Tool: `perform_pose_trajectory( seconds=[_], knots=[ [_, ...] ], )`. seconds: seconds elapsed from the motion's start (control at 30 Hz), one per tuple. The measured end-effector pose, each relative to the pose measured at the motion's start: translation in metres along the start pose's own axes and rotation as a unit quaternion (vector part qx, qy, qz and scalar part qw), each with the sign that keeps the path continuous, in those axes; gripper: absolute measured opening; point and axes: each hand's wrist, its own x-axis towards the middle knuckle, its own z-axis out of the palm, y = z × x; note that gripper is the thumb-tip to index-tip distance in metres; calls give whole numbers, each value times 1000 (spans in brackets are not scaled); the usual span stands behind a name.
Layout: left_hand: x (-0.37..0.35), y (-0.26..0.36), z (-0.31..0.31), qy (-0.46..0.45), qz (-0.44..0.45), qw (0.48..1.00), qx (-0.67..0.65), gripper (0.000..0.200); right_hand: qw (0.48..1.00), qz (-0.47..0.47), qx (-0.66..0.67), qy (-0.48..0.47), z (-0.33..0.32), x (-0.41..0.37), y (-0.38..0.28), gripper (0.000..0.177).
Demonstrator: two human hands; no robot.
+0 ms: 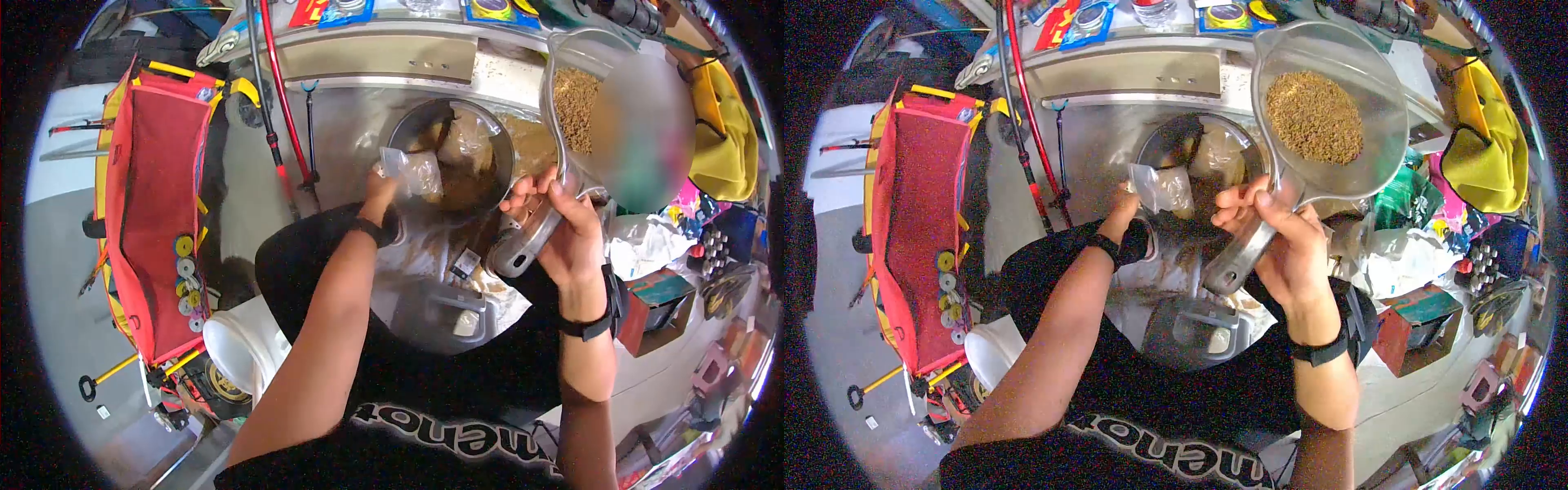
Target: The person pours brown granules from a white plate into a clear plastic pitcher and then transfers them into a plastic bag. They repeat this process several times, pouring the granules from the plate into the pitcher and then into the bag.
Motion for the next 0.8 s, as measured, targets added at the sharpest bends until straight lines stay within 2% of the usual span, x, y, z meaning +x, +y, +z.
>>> perform_pose_trajectory(
  seconds=[0.1, 0.17, 0.27, 0.3, 0.33, 0.37, 0.4, 0.47, 0.53, 0.63, 0.7, 0.73, 0.8],
  knots=[
    [10, -26, -2, -47, 20, 996, 75, 66, 1000, 2, 11, 5, 1, -3, -8, 15],
    [11, -31, 3, -5, -40, 999, 9, 60, 1000, -12, 29, -4, -1, -2, -9, 13],
    [-37, 46, -5, -7, -54, 998, -34, 53, 998, -9, 52, -24, -3, -1, -11, 13],
    [-37, 44, -2, -9, -56, 998, -33, 53, 998, -8, 56, -23, -4, -1, -10, 13],
    [-37, 43, 2, 70, 48, 994, 75, 47, 998, -7, 57, -19, -4, -1, -11, 13],
    [-37, 41, 6, 145, 151, 961, 181, 42, 998, 3, 59, -20, -4, -2, -11, 14],
    [-45, 54, 4, 141, 149, 962, 183, 42, 998, 14, 60, -22, -4, -2, -11, 14],
    [-53, 84, 1, -7, 74, 925, 373, 35, 998, 13, 56, -24, -6, -1, -9, 15],
    [-54, 84, 12, 28, 58, 925, 375, 29, 998, 14, 50, -30, -5, 0, -8, 15],
    [-50, 85, 15, -5, 29, 914, 405, 25, 999, 19, 32, -17, -1, 0, -8, 15],
    [-46, 75, 14, -33, 131, 915, 381, 25, 1000, 14, 19, -6, -1, 0, -7, 14],
    [-45, 70, 14, -33, 131, 914, 382, 25, 1000, 14, 20, -6, -1, 1, -7, 14],
    [-46, 69, 14, -17, 210, 908, 361, 23, 1000, 14, 28, 3, -3, 3, -7, 15]
  ],
)
